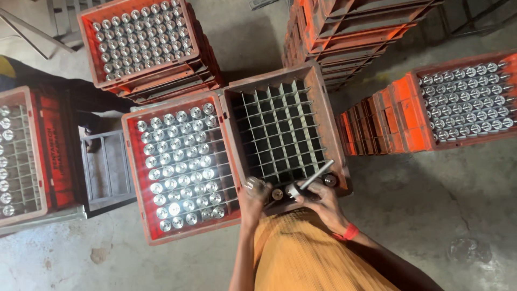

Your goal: The person moves a crate of metal balls to a workstation and uses a magnetic tool to transfer the balls one by one into a grid crate. The person continues transferring until the grid crate is filled.

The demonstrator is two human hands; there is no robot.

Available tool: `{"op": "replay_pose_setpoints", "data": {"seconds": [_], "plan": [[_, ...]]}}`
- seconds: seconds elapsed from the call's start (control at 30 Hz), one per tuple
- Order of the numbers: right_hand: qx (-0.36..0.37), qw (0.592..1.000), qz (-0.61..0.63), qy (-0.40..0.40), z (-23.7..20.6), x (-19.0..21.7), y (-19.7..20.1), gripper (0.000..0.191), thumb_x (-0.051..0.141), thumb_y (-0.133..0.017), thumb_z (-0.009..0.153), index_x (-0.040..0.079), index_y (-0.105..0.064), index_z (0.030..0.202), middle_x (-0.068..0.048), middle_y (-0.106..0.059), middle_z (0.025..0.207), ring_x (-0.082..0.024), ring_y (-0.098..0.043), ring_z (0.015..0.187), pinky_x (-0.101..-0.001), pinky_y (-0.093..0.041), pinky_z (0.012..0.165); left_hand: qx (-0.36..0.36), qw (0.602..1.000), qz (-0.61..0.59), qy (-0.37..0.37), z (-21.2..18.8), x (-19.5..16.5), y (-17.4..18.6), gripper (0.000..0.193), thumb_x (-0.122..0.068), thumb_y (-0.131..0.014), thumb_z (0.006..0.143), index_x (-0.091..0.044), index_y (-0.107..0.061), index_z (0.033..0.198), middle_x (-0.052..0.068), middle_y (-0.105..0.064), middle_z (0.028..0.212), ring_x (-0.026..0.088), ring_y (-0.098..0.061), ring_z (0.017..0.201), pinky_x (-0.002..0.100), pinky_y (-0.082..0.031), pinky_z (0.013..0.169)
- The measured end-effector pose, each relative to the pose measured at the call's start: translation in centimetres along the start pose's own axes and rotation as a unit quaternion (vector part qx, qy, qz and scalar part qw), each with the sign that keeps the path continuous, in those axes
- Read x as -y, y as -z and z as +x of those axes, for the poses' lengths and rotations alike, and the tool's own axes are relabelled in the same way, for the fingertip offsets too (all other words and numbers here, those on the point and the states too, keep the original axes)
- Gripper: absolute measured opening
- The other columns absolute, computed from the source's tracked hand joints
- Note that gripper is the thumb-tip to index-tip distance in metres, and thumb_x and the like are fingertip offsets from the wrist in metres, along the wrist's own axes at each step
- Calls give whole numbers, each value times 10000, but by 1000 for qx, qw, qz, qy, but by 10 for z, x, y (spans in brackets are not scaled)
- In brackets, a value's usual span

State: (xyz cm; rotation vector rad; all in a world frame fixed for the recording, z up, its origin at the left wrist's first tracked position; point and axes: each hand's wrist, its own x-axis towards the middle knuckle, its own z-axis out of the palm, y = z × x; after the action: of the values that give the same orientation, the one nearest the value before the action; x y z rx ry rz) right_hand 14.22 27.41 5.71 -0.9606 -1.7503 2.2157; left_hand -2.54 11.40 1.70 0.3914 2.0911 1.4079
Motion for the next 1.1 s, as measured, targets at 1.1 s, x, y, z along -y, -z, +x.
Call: {"op": "replay_pose_setpoints", "data": {"seconds": [1.1], "plan": [[-108,993,-3,42,30,-23,68,401,117,-822,825,50,-718,1207,-142,-752,1163,-205,-726,1008,-328,-647,824,-55,929,341,-134,-35,-11,-30,434,-24,-674,852,-82,-670,1282,249,-649,1248,384,-614,962,479,-546,766]]}}
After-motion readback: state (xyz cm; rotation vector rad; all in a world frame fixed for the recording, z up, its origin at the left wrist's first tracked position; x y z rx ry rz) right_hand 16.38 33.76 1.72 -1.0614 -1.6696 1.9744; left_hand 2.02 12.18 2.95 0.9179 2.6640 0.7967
